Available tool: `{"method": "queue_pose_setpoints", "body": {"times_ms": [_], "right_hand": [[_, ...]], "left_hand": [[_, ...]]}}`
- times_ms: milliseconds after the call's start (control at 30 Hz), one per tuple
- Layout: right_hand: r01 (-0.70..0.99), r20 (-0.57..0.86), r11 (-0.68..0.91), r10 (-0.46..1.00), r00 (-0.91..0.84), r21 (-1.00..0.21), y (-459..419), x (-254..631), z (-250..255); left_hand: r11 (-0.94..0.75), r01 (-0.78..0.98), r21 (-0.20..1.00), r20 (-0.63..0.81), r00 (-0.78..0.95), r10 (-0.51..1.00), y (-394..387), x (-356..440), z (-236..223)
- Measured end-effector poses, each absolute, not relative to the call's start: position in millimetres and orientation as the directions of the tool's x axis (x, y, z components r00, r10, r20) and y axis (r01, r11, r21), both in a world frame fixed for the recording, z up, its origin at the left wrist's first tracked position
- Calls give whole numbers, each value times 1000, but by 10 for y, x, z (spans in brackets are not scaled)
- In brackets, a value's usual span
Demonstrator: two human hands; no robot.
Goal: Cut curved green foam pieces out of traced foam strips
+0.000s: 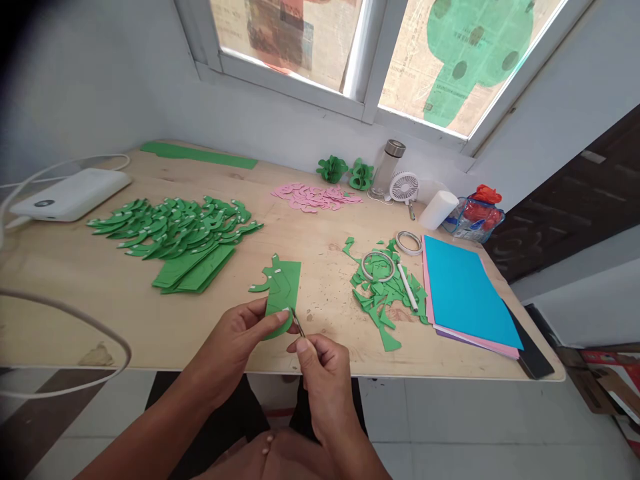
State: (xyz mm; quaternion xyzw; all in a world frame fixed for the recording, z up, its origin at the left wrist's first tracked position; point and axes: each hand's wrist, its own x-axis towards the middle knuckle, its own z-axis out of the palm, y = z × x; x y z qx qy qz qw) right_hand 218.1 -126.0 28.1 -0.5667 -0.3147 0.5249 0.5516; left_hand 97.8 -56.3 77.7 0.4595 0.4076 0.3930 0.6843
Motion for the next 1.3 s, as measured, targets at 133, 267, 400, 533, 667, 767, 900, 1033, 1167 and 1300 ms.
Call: {"method": "queue_pose_setpoints", "body": {"times_ms": [133, 267, 400, 533, 667, 767, 900, 1033, 1167, 1300], "right_hand": [[-222, -257, -202, 933, 253, -954, -1259, 2188, 285], [-233, -253, -198, 937, 240, -952, -1251, 2205, 288], [-212, -246, -198, 942, 230, -957, -1253, 2226, 280], [-183, -231, -193, 948, 218, -964, -1259, 2252, 279], [-157, -220, -189, 951, 217, -969, -1255, 2272, 294], [-140, -216, -189, 954, 210, -972, -1248, 2283, 306], [-112, -212, -193, 958, 195, -975, -1247, 2302, 308], [-100, -211, -195, 961, 180, -976, -1251, 2326, 295], [-88, -209, -196, 962, 175, -977, -1255, 2343, 287], [-79, -203, -192, 965, 169, -978, -1254, 2352, 300]], "left_hand": [[292, -172, 941, -217, 355, 909, -552, 996, 765], [304, -190, 934, -214, 384, 898, -550, 1006, 763], [305, -183, 935, -214, 394, 894, -559, 992, 749], [326, -173, 929, -237, 397, 887, -564, 981, 722], [323, -171, 931, -239, 385, 891, -564, 982, 705], [309, -166, 937, -235, 357, 904, -562, 980, 697], [296, -144, 944, -235, 335, 912, -557, 976, 692], [297, -123, 947, -242, 335, 911, -544, 982, 708], [284, -114, 952, -230, 345, 910, -529, 993, 722], [292, -113, 950, -238, 344, 908, -530, 997, 727]]}}
